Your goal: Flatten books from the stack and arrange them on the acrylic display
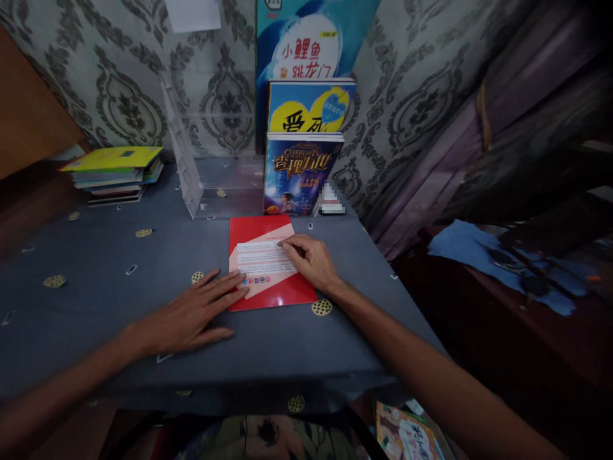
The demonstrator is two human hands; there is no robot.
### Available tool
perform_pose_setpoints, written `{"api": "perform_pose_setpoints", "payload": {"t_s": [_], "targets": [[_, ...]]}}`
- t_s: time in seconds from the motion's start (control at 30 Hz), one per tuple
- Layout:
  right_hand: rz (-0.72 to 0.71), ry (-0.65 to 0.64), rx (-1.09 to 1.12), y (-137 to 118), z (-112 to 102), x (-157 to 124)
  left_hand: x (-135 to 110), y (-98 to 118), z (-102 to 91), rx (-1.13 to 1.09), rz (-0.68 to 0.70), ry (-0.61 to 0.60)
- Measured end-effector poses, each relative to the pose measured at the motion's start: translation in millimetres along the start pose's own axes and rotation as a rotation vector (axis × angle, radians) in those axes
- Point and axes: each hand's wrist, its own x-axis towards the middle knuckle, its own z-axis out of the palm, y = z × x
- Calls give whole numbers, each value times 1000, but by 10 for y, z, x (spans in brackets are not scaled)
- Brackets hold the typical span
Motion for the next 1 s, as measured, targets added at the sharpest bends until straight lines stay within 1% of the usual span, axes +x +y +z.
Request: {"api": "perform_pose_setpoints", "payload": {"t_s": [0.13,0.2,0.37,0.5,0.63,0.73,0.83,0.93,1.0], "targets": [[-133,-60,-149,23,20,-19,10,21,-25,-25,-16,-15],[-176,-92,-207,30,38,-60,7,52,-47,-33,-14,-14],[-246,-145,-307,-52,11,-307,-65,173,-54,-38,15,-5],[-252,-179,-347,-213,-76,-591,-149,343,7,-33,48,-12],[-242,-184,-336,-341,-153,-888,-250,550,155,-19,57,8],[-251,-199,-322,-399,-202,-1095,-330,668,299,26,53,82],[-251,-233,-302,-463,-268,-1264,-382,729,397,68,88,147],[-198,-300,-268,-549,-377,-1387,-394,761,415,93,148,188],[-128,-382,-225,-611,-476,-1439,-383,779,386,89,194,259]]}}
